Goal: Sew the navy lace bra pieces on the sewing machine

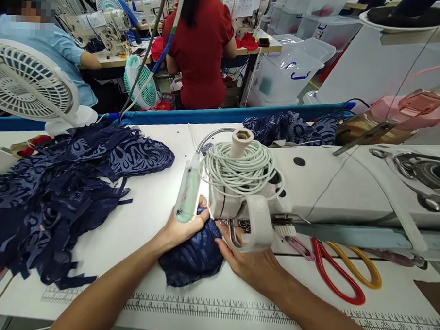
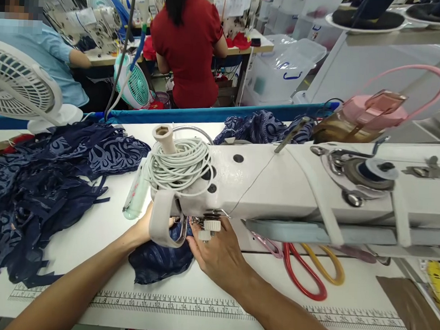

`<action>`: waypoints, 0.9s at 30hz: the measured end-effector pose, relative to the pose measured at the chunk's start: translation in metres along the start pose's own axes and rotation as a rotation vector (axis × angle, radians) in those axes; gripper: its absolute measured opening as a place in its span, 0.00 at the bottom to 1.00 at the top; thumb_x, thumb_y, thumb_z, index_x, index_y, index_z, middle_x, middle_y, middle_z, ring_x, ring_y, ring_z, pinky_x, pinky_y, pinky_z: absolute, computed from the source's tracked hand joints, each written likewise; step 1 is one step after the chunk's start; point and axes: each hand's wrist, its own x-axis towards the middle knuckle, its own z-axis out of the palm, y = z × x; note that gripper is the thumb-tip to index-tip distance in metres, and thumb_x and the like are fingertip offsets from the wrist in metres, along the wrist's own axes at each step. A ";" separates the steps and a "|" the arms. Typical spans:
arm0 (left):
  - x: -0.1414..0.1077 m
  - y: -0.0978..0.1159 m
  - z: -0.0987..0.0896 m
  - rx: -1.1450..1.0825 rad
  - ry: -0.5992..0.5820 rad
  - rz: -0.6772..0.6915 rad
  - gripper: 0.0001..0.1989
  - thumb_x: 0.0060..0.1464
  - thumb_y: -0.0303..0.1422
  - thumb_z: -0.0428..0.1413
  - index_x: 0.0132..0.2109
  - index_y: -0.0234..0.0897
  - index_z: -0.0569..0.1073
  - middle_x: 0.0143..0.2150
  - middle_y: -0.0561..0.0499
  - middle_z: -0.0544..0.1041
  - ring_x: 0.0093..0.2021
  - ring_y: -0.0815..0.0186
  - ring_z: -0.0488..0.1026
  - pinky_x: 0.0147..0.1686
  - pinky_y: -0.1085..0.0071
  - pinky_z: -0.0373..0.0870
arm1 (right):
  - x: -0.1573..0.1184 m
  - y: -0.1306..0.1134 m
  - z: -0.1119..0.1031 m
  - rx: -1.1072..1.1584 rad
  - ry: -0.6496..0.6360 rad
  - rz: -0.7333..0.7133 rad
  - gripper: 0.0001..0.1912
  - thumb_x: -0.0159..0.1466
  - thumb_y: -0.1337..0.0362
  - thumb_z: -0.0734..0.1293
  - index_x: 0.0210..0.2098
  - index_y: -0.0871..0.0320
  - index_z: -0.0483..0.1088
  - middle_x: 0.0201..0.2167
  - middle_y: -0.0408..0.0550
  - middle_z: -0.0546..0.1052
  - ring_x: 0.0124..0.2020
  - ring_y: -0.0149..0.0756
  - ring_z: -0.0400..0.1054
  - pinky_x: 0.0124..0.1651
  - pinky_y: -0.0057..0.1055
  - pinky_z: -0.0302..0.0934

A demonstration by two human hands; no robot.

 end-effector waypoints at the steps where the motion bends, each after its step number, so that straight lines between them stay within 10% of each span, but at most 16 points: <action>1: 0.001 0.001 0.000 0.002 0.001 0.003 0.03 0.47 0.32 0.54 0.29 0.39 0.66 0.27 0.55 0.68 0.32 0.66 0.67 0.36 0.71 0.68 | 0.000 0.000 0.000 0.002 0.002 0.000 0.09 0.66 0.67 0.65 0.42 0.53 0.76 0.32 0.52 0.79 0.33 0.43 0.70 0.41 0.44 0.64; 27: 0.008 0.004 0.001 0.196 -0.012 0.059 0.01 0.47 0.28 0.54 0.29 0.38 0.69 0.29 0.53 0.73 0.35 0.62 0.71 0.39 0.68 0.67 | 0.004 0.020 -0.012 0.076 0.287 0.150 0.12 0.63 0.74 0.56 0.28 0.55 0.62 0.23 0.44 0.69 0.26 0.36 0.64 0.31 0.33 0.56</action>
